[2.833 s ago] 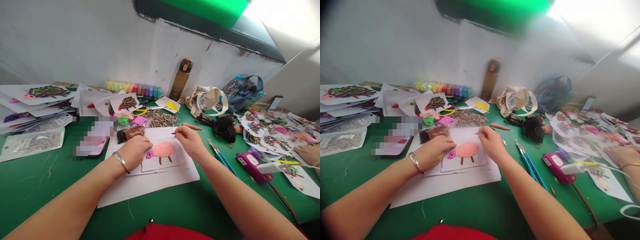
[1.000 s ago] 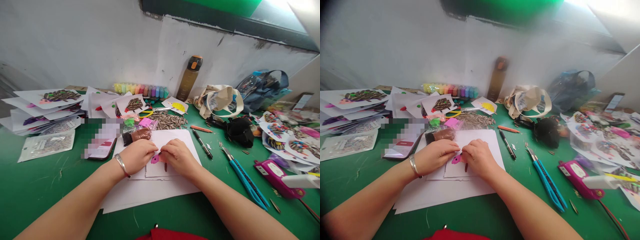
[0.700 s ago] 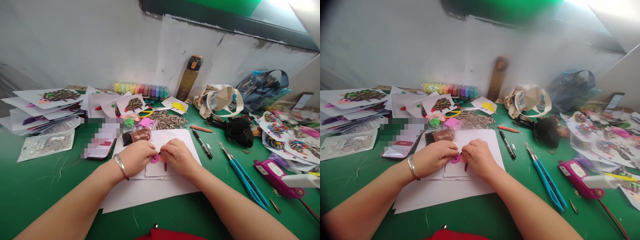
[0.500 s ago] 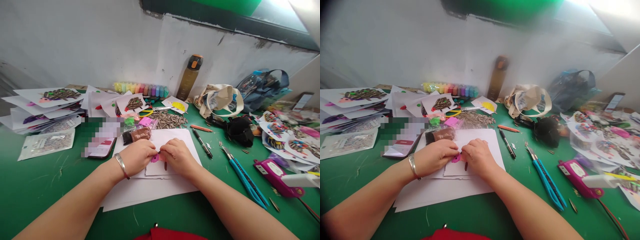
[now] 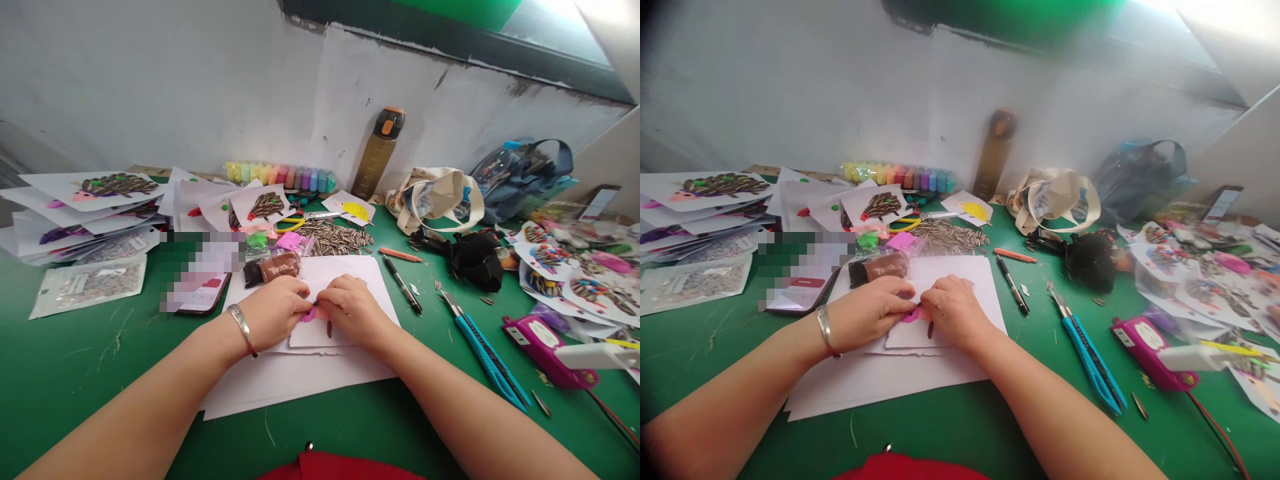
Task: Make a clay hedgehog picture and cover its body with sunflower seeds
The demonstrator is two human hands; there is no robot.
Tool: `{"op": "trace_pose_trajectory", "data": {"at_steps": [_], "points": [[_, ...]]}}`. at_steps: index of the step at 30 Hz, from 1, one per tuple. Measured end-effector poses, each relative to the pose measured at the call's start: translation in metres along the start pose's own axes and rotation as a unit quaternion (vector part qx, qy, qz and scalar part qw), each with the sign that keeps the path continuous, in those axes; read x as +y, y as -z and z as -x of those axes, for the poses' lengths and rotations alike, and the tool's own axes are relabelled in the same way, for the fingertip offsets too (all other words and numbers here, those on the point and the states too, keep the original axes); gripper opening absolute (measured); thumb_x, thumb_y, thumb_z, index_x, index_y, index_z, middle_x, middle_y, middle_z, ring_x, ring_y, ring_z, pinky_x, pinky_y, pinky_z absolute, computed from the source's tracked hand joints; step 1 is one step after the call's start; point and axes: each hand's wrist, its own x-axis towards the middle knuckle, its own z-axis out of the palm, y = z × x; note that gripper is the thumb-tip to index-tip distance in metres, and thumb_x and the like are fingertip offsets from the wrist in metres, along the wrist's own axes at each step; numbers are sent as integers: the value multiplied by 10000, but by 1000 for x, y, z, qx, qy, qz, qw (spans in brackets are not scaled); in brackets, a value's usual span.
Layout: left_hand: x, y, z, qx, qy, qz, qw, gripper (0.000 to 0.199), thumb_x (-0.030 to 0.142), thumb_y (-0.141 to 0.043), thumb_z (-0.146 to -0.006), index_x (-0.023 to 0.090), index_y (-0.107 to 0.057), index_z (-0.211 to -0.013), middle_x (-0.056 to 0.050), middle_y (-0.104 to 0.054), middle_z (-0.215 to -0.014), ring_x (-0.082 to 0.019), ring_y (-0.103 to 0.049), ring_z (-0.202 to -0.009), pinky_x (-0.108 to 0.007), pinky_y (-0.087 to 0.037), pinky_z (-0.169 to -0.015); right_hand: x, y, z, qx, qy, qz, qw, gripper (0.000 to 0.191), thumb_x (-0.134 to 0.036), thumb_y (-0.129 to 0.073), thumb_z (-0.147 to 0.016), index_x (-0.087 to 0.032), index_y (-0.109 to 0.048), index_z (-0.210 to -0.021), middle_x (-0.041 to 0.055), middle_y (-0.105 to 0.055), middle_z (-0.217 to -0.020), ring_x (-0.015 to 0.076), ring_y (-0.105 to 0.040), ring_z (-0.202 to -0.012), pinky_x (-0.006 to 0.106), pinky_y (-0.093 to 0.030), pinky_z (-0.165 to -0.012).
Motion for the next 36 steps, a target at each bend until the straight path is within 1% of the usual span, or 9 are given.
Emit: {"op": "trace_pose_trajectory", "data": {"at_steps": [4,9,11,14,17,24,29,31,36], "points": [[1,0,0,0,6,2,1000,268,148,-490,-910,178,-751,-855,-75,-629,-896,-198,-547,-876,-320,-426,-809,0,1,-1,-6,13,-4,1000,143,-210,-621,-879,-200,-690,-754,17,-634,-773,162,-496,-797,294,-311,-721],[0,0,2,3,5,12,1000,251,142,-506,-903,181,-752,-878,-76,-639,-918,-200,-559,-897,-321,-438,-832,-1,-1,-2,5,16,1,1000,129,-152,-621,-864,-212,-698,-780,12,-636,-773,166,-488,-808,296,-305,-715],[-1,0,2,6,4,16,1000,249,140,-504,-905,179,-749,-880,-71,-642,-893,-197,-563,-887,-316,-444,-820,0,-2,-2,7,16,-1,1000,115,-150,-634,-856,-220,-702,-796,8,-638,-783,163,-488,-810,294,-303,-713],[-2,0,1,7,2,16,1000,262,140,-489,-913,178,-745,-878,-68,-642,-875,-194,-565,-873,-317,-447,-811,2,-3,-2,9,15,-2,1000,93,-173,-647,-855,-224,-703,-801,7,-641,-806,162,-490,-821,296,-301,-719],[-1,0,1,10,4,14,1000,265,150,-486,-916,183,-746,-876,-73,-636,-883,-199,-559,-882,-327,-445,-818,2,-3,-1,5,10,2,1000,116,-192,-633,-871,-219,-702,-782,12,-641,-810,166,-491,-830,302,-298,-723],[-1,-1,1,7,5,6,1000,272,154,-479,-918,181,-744,-858,-71,-627,-891,-200,-550,-887,-334,-440,-821,0,1,-1,-5,12,3,1000,115,-207,-610,-886,-223,-709,-829,21,-649,-834,178,-495,-848,318,-302,-730],[-1,-3,1,11,8,3,1000,274,173,-477,-924,177,-744,-864,-75,-623,-894,-203,-547,-879,-333,-439,-807,1,3,2,12,15,-6,1000,128,-214,-581,-894,-230,-692,-955,27,-656,-902,188,-506,-884,335,-320,-772],[-1,-4,1,14,4,4,1000,288,194,-468,-933,181,-746,-860,-77,-622,-896,-201,-547,-875,-333,-435,-816,3,4,4,20,13,-7,1000,133,-239,-591,-884,-224,-686,-976,37,-653,-922,194,-508,-885,339,-326,-775],[-1,-3,2,25,-9,4,1000,300,197,-465,-932,190,-740,-813,-61,-614,-881,-184,-534,-854,-311,-426,-794,7,8,6,19,1,0,1000,131,-306,-599,-880,-221,-698,-900,49,-641,-875,196,-501,-845,337,-329,-756]]}}
